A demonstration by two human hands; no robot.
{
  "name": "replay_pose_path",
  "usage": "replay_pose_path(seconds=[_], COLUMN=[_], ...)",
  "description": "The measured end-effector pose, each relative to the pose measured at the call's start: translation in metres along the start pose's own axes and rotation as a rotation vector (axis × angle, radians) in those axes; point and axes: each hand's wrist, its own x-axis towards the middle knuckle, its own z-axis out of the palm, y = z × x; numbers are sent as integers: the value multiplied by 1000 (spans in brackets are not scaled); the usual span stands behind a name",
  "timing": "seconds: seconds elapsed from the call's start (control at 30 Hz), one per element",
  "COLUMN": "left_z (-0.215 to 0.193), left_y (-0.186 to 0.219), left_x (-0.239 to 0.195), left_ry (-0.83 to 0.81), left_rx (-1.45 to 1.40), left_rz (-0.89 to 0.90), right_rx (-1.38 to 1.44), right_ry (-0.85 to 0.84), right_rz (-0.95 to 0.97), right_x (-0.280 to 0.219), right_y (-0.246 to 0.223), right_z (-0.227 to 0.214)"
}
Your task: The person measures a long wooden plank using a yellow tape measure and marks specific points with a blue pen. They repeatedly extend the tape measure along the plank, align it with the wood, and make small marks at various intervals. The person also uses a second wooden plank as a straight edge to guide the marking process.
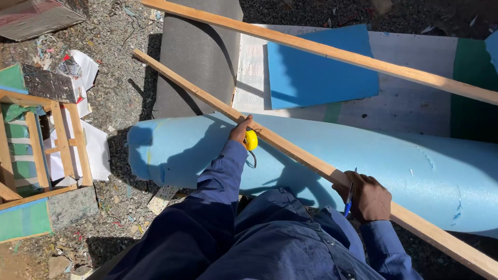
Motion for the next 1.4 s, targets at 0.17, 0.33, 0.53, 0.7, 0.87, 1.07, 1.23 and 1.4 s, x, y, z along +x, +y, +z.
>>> replay_pose_path(seconds=[0.17,0.33,0.53,0.7,0.87,1.07,1.23,1.4], left_z=[5,-19,-59,-102,-128,-168,-167,-114], left_y=[21,17,28,-1,-48,-100,-119,-68], left_x=[-48,-31,-112,-131,-134,-97,-70,-189], left_ry=[-68,-198,-261,-256,-127,-42,-52,-238], left_rx=[-127,-288,-318,-210,-58,148,135,403], left_rz=[-43,-27,-7,48,103,19,-78,-142], right_rx=[-78,-65,119,66,27,50,93,126], right_ry=[273,595,449,358,348,390,432,396], right_rz=[7,10,75,98,28,5,39,74], right_x=[-15,2,23,27,18,-5,12,36], right_y=[-7,-4,7,13,30,20,21,37], right_z=[15,38,78,123,166,179,188,234])
